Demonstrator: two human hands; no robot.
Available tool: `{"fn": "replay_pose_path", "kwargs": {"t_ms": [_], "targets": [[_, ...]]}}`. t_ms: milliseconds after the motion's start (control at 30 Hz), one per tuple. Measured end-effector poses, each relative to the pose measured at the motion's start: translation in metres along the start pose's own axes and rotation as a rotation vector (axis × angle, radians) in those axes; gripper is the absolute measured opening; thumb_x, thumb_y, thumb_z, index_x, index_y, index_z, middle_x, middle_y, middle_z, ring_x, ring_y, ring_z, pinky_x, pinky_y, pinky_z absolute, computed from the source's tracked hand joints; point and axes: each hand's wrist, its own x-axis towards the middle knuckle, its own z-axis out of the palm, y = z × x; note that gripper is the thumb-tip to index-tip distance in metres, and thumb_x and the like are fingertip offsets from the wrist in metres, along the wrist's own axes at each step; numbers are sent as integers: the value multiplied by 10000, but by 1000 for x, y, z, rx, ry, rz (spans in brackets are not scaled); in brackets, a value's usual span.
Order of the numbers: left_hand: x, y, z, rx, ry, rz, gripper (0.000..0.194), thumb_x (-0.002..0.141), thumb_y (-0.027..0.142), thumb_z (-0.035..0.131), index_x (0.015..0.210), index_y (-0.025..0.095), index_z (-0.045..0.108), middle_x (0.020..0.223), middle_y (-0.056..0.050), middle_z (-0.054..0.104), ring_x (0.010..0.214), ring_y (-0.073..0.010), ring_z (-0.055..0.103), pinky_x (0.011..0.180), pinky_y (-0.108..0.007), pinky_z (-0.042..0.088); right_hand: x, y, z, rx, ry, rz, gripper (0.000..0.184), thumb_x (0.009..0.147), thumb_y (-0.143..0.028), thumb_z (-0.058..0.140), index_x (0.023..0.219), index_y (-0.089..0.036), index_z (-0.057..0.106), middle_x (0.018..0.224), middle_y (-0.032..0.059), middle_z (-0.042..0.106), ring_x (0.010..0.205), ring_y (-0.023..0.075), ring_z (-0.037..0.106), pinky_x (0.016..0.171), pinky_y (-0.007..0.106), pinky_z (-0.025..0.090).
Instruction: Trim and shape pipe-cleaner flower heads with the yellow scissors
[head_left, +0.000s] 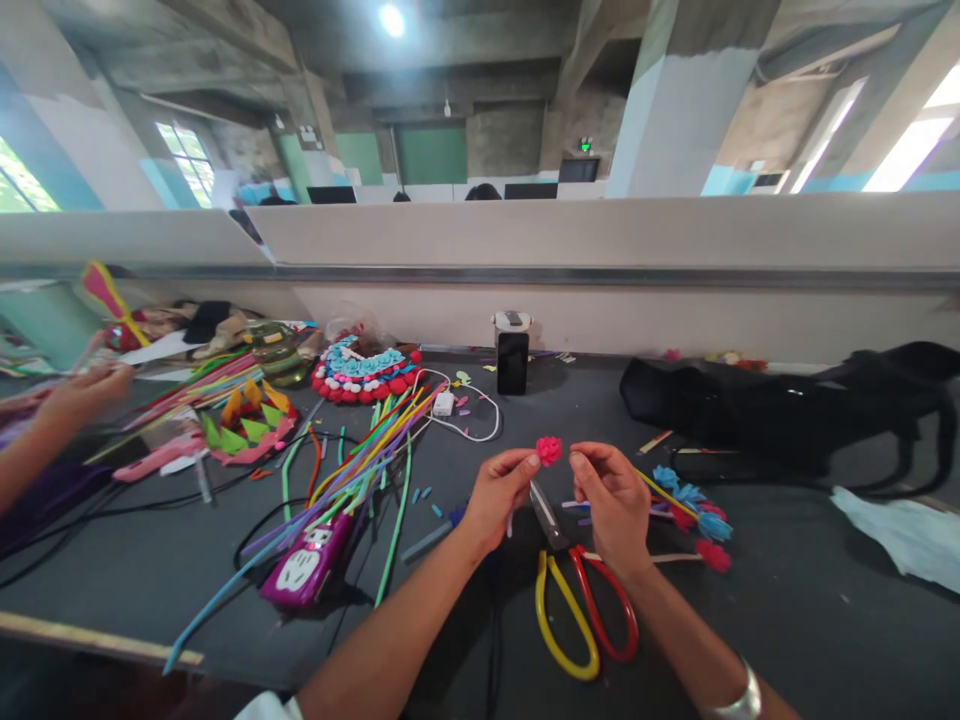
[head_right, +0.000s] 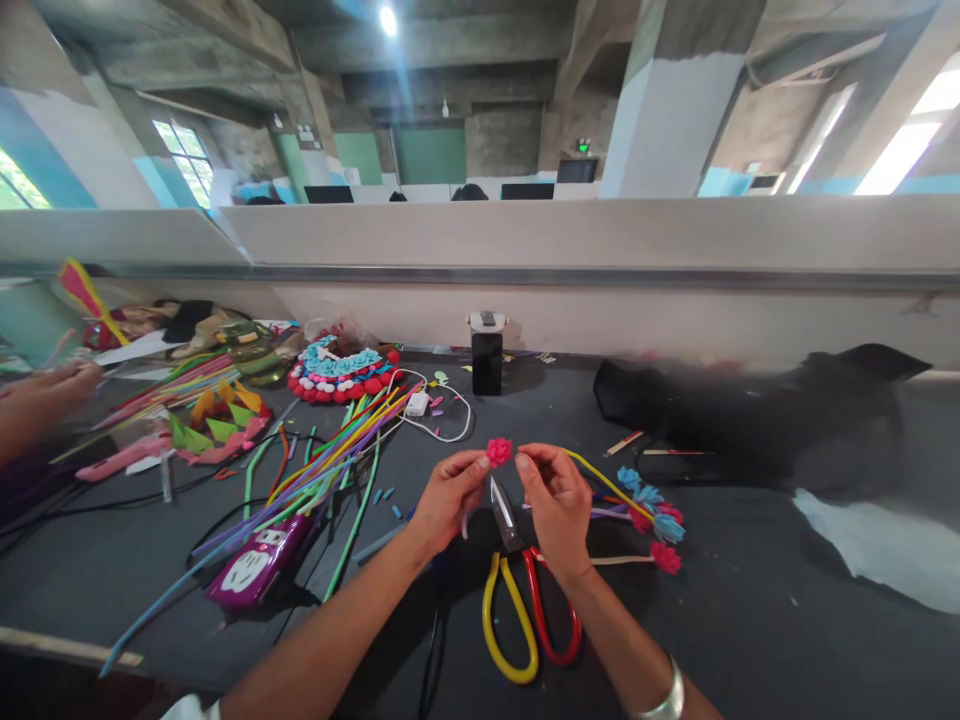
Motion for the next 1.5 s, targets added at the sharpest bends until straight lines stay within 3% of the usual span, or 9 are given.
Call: {"fn": "replay_pose_path", "kwargs": {"t_ms": [300,633,900,1067,1167,1267,1367,1500], "targets": [[2,1,-3,-5,-31,3,329,626,389,824,807,126,745,516,56,466,439,-24,272,434,-208,143,2,-2,0,34,-109,42,178,829,-370,667,894,-205,687,650,-36,603,481,87,453,455,211,368],[3,1,-6,6,-107,4,309,667,359,807,859,125,748,525,57,444,457,-25,241,441,-212,121,3,1,0,123,-137,121,196,828,-388,664,833,-193,642,543,-68,502,442,77,416,422,193,345],[4,-3,-7,20,-97,26,277,645,324,824,838,135,763,593,16,592,477,-34,319,464,-209,184,3,0,-2,114,-147,105,201,835,-385,655,797,-189,631,556,-67,506,455,77,401,439,199,325],[3,-3,-4,32,-88,32,282,626,328,833,831,146,766,697,-13,666,513,-51,395,490,-211,239,3,1,-4,65,-152,76,194,855,-371,632,782,-192,622,570,-66,502,464,82,407,452,207,333],[2,0,-4,24,-106,28,300,632,342,826,848,145,757,613,16,613,481,-44,360,474,-209,228,3,0,-6,20,-157,37,184,873,-361,609,797,-195,625,580,-62,503,474,87,412,459,213,337],[1,7,-3,46,-167,17,292,672,387,789,792,126,732,525,35,528,460,-52,369,459,-209,244,3,-4,-7,-37,-159,-28,157,883,-342,595,821,-203,632,622,-50,516,516,99,426,492,225,355],[-1,14,-5,97,-239,-3,318,742,427,720,681,118,675,540,13,543,467,-66,437,457,-209,286,2,-8,-9,-93,-165,-106,135,887,-316,588,812,-212,632,669,-36,525,571,115,450,539,240,369],[-2,16,-7,62,-320,-87,319,775,436,682,708,125,651,551,10,557,413,-68,456,414,-208,280,2,-13,-10,-145,-176,-181,127,889,-287,579,797,-216,630,703,-26,543,613,128,485,587,256,384]]}}
